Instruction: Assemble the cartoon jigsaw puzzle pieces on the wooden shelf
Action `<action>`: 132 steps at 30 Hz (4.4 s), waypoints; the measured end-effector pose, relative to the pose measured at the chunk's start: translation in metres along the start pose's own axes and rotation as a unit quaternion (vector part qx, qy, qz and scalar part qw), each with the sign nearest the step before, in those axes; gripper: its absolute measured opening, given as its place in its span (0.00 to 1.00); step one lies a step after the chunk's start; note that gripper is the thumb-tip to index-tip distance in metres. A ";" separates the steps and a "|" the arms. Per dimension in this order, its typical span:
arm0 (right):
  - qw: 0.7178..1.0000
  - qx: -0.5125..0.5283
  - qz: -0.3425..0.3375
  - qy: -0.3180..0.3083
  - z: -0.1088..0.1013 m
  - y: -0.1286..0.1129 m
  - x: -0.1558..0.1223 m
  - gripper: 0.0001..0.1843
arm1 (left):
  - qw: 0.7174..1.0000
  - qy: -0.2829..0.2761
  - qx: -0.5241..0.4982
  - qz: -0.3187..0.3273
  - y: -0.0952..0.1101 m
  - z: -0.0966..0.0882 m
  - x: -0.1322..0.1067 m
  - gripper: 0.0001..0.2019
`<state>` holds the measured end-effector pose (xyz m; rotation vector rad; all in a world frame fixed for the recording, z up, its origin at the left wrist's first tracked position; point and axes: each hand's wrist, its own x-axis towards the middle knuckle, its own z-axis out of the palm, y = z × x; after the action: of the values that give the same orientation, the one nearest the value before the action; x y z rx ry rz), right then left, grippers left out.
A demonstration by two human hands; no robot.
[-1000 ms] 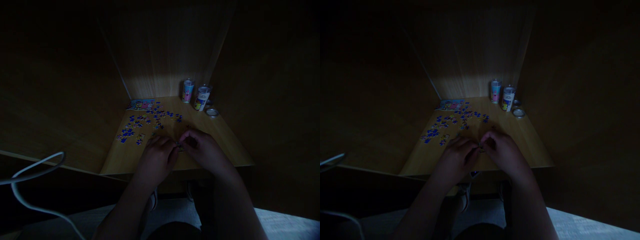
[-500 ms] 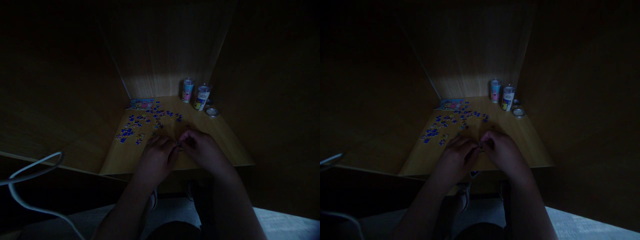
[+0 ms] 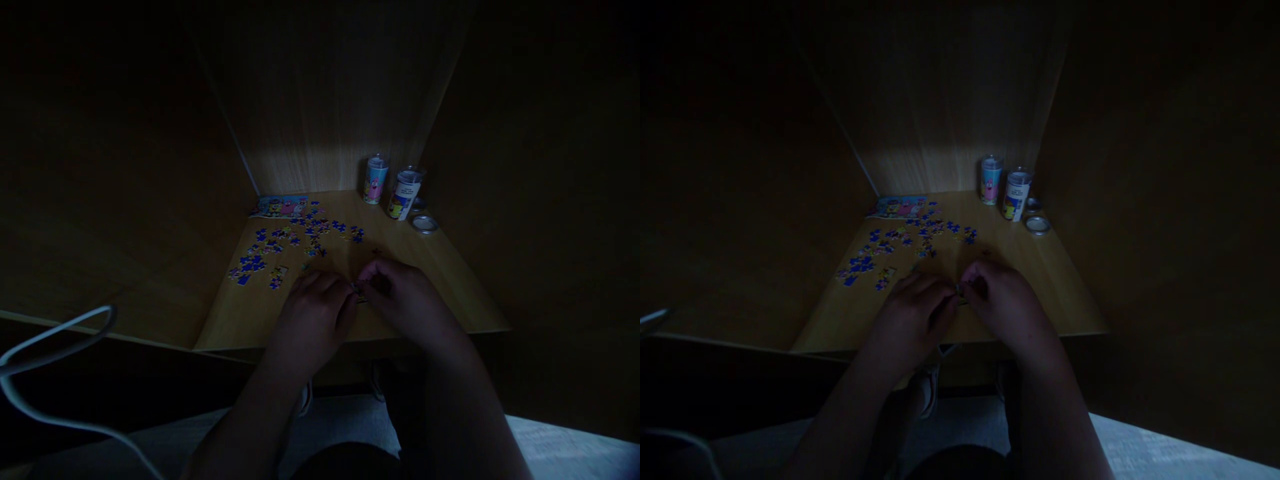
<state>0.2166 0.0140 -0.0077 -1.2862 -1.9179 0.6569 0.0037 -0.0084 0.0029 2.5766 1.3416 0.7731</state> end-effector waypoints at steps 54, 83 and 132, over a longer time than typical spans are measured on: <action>0.995 0.100 -0.013 0.009 -0.001 0.000 -0.003 0.03 | 0.986 0.045 -0.162 0.012 -0.004 -0.007 0.001 0.13; 0.998 -0.025 -0.055 -0.007 0.001 0.000 -0.002 0.21 | 0.987 0.072 -0.096 -0.105 -0.017 -0.003 -0.001 0.07; 0.997 0.017 -0.071 -0.005 -0.002 -0.006 -0.003 0.05 | 0.965 0.078 -0.216 -0.125 -0.017 0.001 -0.003 0.05</action>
<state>0.2153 0.0091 -0.0028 -1.1154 -1.9772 0.6231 -0.0099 -0.0006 -0.0046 2.0042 1.3259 1.0970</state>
